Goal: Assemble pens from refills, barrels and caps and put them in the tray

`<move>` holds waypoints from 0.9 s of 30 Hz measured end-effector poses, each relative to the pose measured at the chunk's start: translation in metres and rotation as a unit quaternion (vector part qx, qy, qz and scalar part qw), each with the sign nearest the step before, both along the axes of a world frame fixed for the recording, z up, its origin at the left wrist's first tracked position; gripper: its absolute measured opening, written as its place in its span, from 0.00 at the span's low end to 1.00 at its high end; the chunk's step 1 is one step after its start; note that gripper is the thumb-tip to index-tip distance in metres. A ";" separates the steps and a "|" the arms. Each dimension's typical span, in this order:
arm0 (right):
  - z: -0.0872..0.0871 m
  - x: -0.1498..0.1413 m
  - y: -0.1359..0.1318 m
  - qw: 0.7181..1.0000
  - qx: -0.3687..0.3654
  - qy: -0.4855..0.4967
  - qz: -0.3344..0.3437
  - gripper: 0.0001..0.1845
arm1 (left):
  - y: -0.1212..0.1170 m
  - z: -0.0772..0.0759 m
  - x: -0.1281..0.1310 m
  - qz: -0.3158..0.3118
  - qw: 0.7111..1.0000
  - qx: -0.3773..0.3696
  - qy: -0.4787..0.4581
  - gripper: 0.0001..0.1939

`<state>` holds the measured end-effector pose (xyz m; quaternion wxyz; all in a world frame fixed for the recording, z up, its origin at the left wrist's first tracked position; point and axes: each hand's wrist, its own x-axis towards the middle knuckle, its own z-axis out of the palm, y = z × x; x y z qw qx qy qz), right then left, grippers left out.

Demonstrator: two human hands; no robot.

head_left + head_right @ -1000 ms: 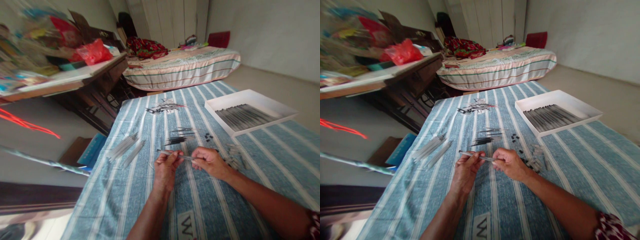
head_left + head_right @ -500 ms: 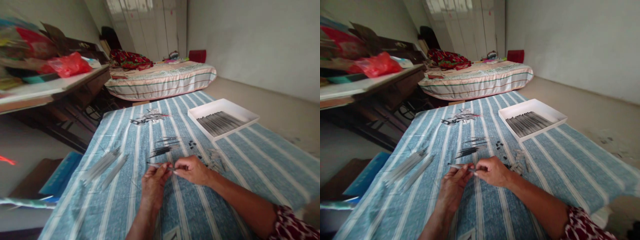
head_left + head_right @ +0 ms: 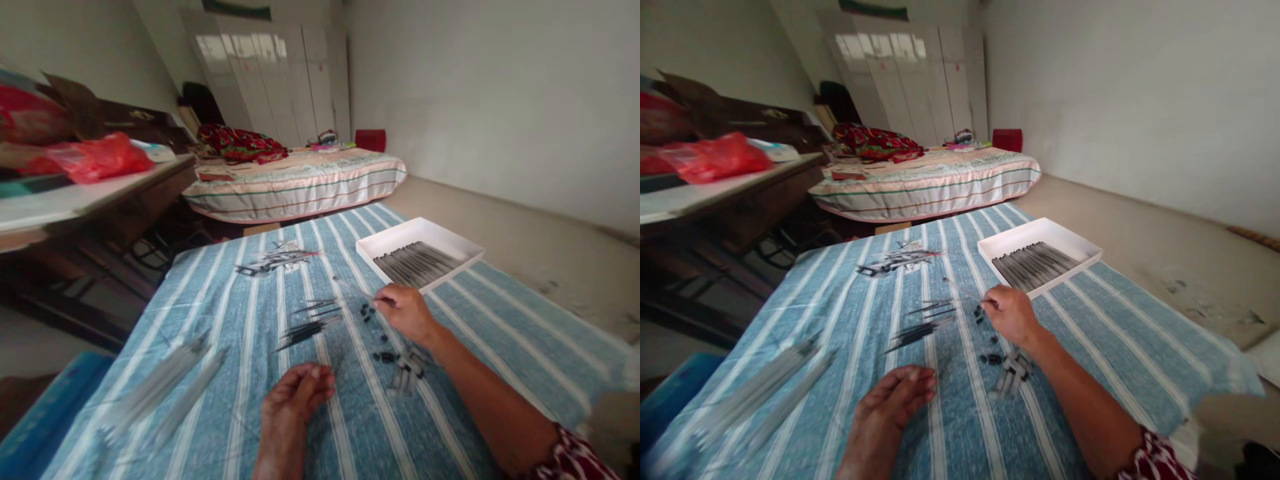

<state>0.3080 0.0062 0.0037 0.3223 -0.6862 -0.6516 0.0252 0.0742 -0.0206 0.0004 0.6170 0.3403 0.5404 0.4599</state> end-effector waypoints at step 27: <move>-0.007 0.071 0.026 0.976 -0.081 -0.086 -0.183 0.15 | 0.003 -0.005 0.003 -0.102 0.987 0.023 0.119 0.16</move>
